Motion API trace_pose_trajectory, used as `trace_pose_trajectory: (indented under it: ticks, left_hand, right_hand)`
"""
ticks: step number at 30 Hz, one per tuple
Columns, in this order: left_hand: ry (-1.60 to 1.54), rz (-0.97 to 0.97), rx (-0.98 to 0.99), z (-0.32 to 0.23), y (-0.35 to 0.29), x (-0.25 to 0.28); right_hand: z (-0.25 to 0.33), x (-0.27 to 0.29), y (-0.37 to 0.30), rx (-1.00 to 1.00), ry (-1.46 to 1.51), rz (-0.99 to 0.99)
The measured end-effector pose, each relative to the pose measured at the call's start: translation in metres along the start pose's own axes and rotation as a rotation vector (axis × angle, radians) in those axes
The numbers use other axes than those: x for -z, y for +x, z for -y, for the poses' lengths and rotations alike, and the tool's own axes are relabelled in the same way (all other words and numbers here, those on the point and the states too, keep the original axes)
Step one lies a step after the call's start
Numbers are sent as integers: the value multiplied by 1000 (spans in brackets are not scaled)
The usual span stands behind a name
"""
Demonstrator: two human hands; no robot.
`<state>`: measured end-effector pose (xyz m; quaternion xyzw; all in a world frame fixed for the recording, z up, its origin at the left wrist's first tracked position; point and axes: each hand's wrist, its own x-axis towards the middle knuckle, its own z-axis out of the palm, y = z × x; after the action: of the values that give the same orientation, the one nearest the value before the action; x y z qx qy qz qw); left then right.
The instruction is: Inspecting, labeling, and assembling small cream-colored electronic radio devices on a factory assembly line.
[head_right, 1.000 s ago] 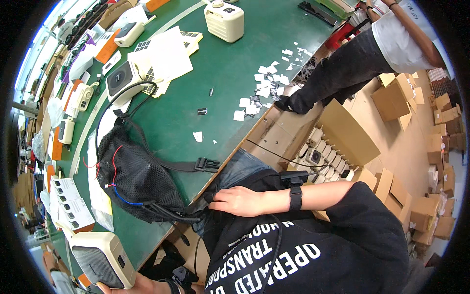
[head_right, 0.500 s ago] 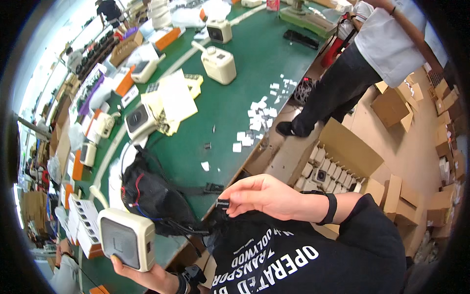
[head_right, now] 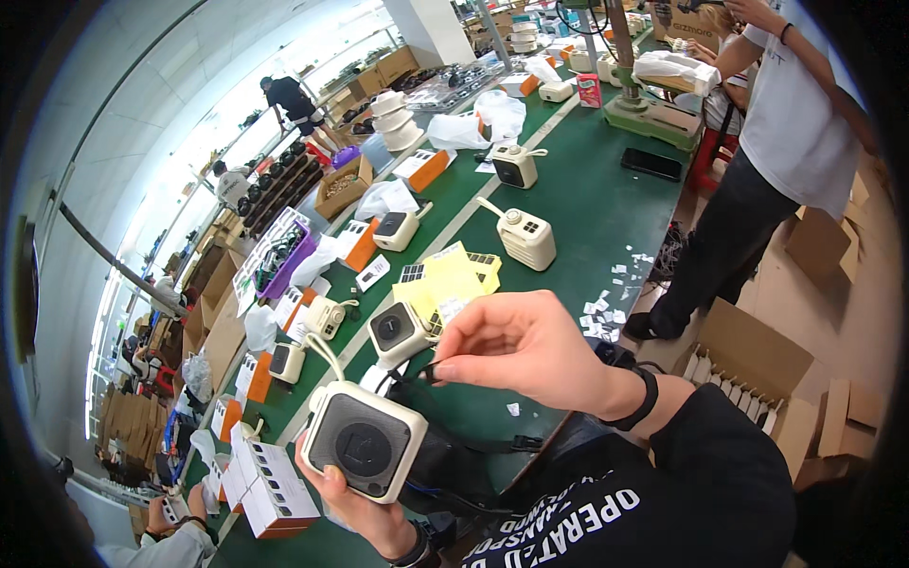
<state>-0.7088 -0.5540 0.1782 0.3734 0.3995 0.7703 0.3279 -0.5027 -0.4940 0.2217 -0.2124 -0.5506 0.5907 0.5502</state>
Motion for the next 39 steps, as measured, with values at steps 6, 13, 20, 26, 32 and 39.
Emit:
trace_pose_trajectory:
  ticks: [6, 13, 20, 26, 32, 39]
  left_hand:
    - [26, -1, -9, -5, 9, -19]
    - [81, -93, -22, -1, 12, -25]
    - [127, -105, -43, 1, 10, -19]
    - [160, -95, -37, -4, 5, -17]
    - [170, -92, -33, -10, 2, -17]
    - [179, -87, -45, -11, -1, -16]
  right_hand:
    - [-17, -30, 33, 88, -91, 286]
    - [-49, -52, 26, 93, -203, 89]
    - [-52, -53, 24, 189, -382, 29]
    - [-37, -52, 24, 195, -425, 107]
    - [-37, -57, 21, 213, -447, 84]
    - [-34, -59, 17, 219, -454, 73]
